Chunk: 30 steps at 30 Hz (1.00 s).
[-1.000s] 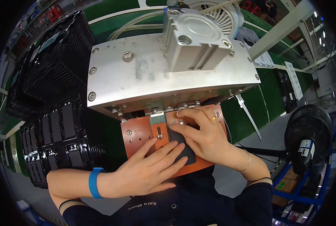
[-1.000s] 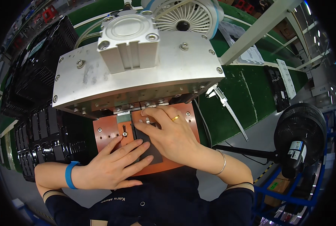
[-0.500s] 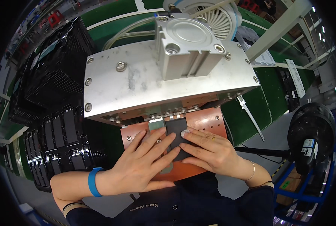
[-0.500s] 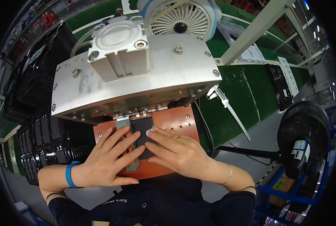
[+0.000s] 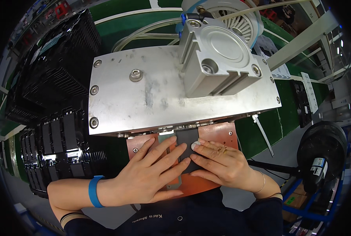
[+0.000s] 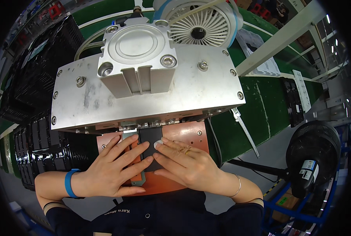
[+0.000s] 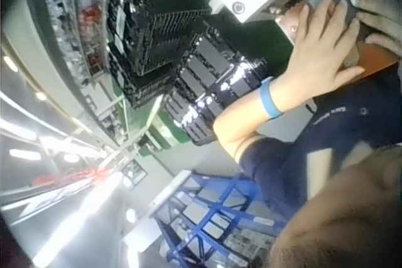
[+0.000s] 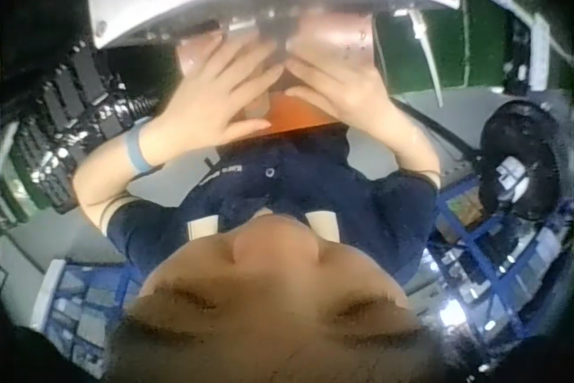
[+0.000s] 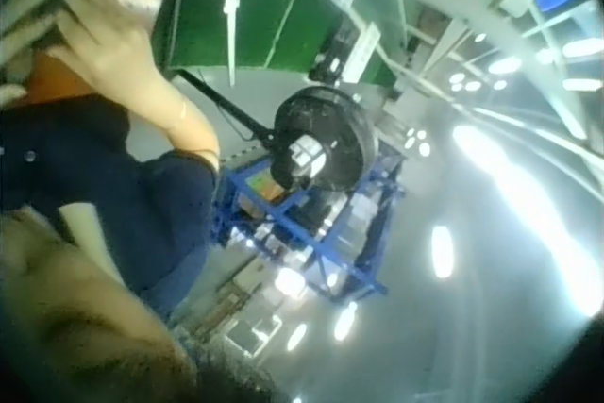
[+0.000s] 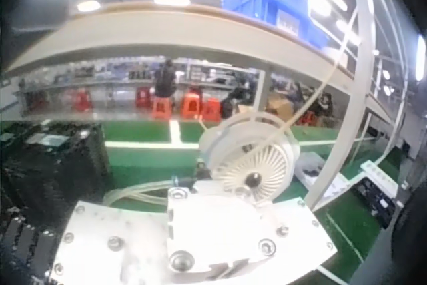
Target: The person places small black rectangular components into a metal jig on a workbench, presses them down, and then uses a caliper to measure each component before stacking them. The person repeats this cycle multiple times, handling the components one at a time.
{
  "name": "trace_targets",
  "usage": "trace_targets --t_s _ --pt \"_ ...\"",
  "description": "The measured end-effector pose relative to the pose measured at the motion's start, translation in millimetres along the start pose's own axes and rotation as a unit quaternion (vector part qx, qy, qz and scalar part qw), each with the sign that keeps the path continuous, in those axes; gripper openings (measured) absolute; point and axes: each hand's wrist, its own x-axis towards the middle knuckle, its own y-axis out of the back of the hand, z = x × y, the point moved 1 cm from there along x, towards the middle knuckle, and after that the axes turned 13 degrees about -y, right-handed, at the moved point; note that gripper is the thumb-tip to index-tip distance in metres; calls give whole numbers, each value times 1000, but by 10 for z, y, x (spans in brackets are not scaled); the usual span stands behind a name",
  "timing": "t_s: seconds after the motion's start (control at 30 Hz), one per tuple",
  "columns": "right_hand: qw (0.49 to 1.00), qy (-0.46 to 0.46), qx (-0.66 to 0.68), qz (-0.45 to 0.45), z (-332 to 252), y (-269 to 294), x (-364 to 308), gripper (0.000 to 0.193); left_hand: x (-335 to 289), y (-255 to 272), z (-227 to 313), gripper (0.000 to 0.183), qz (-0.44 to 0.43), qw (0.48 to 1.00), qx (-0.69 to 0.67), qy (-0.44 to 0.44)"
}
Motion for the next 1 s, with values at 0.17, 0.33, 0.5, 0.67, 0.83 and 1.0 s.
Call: trace_targets --t_s 0.17,0.33,0.5,0.67,0.83,1.0 --pt "999 -29 15 -19 -74 15 -19 34 -8 -15 2 63 10 1000 8 -3" --pt "910 -193 342 -132 -211 124 -68 43 -12 -34 -46 61 21 1000 5 -19" --pt "609 -385 692 -43 -164 225 39 28 16 9 -19 57 65 996 32 -57" --pt "739 -400 532 -103 -14 78 220 27 -51 230 23 45 175 984 -31 -8" --pt "776 -327 535 -71 -277 84 50 26 -132 313 200 32 220 837 -443 234" --pt "820 -214 522 -94 -803 -128 240 23 -577 279 529 19 359 744 -514 231"
